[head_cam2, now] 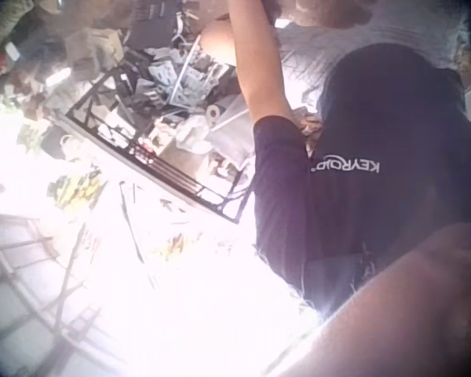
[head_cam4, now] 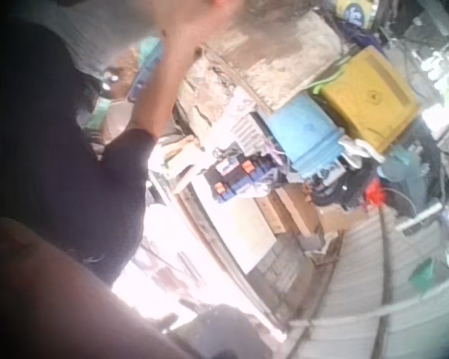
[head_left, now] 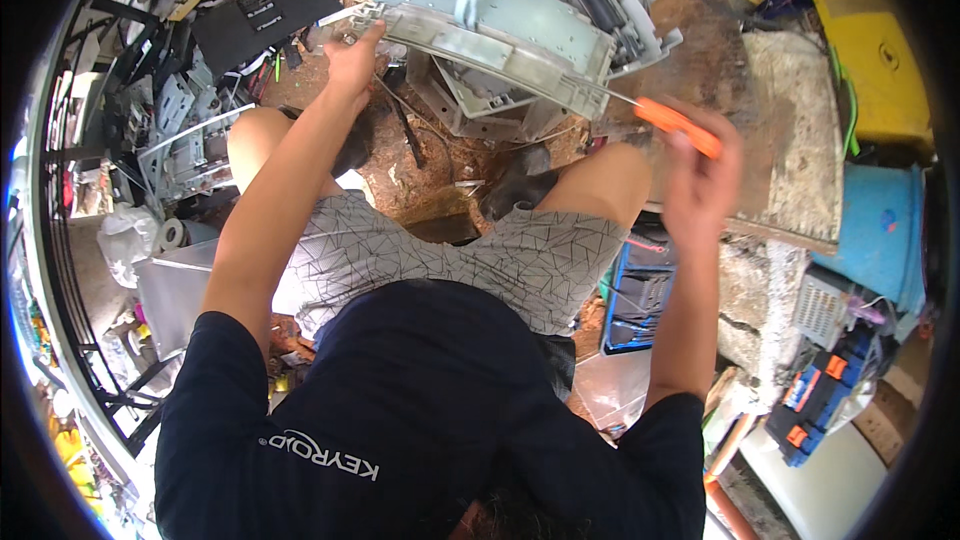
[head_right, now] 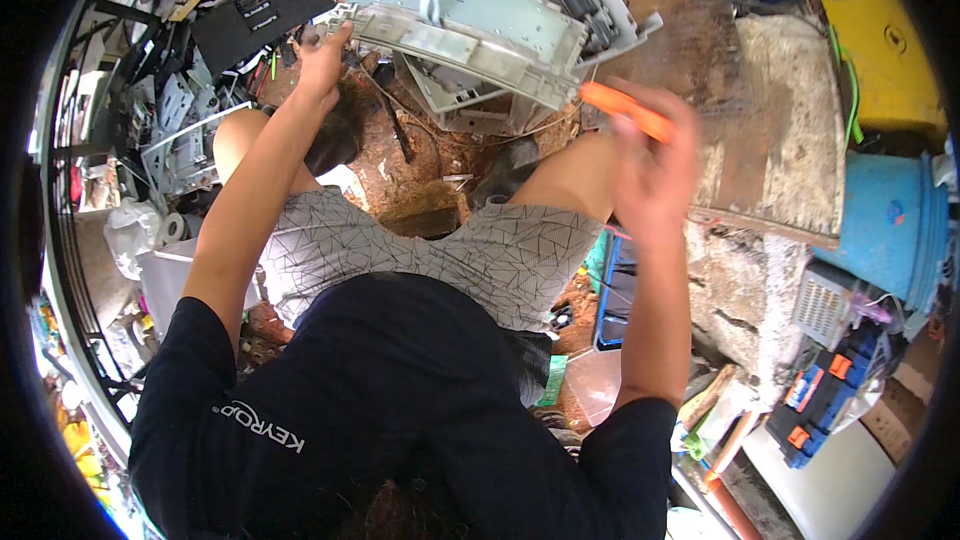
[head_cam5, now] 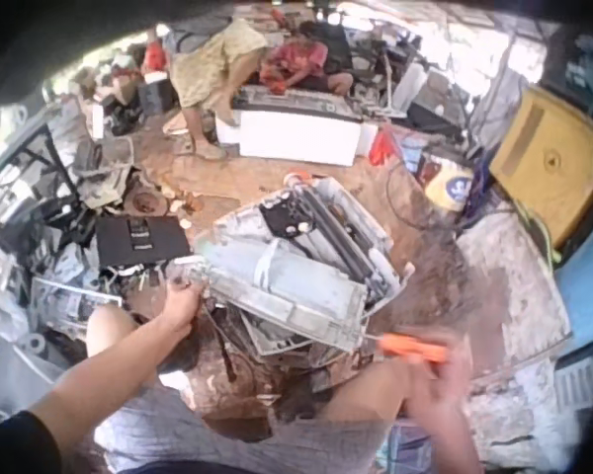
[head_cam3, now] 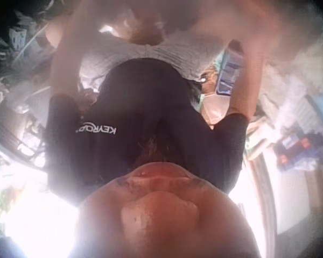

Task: The person removes the outer casing of an electronic printer, unscrews and disconnects internal circuit boards using a screwdriver and pliers, and pulls various components from the chassis.

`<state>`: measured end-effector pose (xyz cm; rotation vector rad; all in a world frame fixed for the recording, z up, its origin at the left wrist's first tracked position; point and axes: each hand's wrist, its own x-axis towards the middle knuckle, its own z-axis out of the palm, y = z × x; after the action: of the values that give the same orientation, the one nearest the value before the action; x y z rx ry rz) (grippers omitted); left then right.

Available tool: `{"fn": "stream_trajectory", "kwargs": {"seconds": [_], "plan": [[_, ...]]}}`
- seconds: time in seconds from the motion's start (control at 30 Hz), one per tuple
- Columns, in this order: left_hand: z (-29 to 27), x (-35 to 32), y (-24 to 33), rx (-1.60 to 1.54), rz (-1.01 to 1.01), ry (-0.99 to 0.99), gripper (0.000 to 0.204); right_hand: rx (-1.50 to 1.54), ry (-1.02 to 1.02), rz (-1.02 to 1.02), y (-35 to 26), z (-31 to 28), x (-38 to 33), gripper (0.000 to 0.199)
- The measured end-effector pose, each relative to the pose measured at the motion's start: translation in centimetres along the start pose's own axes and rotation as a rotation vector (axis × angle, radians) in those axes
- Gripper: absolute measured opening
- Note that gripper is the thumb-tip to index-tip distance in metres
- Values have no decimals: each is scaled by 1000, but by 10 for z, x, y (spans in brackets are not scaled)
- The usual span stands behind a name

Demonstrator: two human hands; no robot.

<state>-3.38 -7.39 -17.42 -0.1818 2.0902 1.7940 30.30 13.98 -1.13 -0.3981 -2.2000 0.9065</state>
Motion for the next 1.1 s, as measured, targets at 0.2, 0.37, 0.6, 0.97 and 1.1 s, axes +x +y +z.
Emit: {"fn": "stream_trajectory", "kwargs": {"seconds": [0.2, 0.37, 0.6, 0.97, 1.1], "plan": [[20, -18, -24, -188, -333, -423, 70, -291, -343, -58, -14, 101, 83, 20], [42, -10, -40, -309, -229, -459, 82, -377, -446, -28, -23, 117, 102, 20], [59, -9, -32, -459, -79, -455, 78, -370, -433, 13, -25, 115, 103, 20], [57, -16, -20, -459, -47, -491, 84, -361, -433, -34, -23, 114, 97, 20], [58, -15, -26, -390, 1, -396, 83, -378, -408, -54, -29, 115, 99, 20]]}}
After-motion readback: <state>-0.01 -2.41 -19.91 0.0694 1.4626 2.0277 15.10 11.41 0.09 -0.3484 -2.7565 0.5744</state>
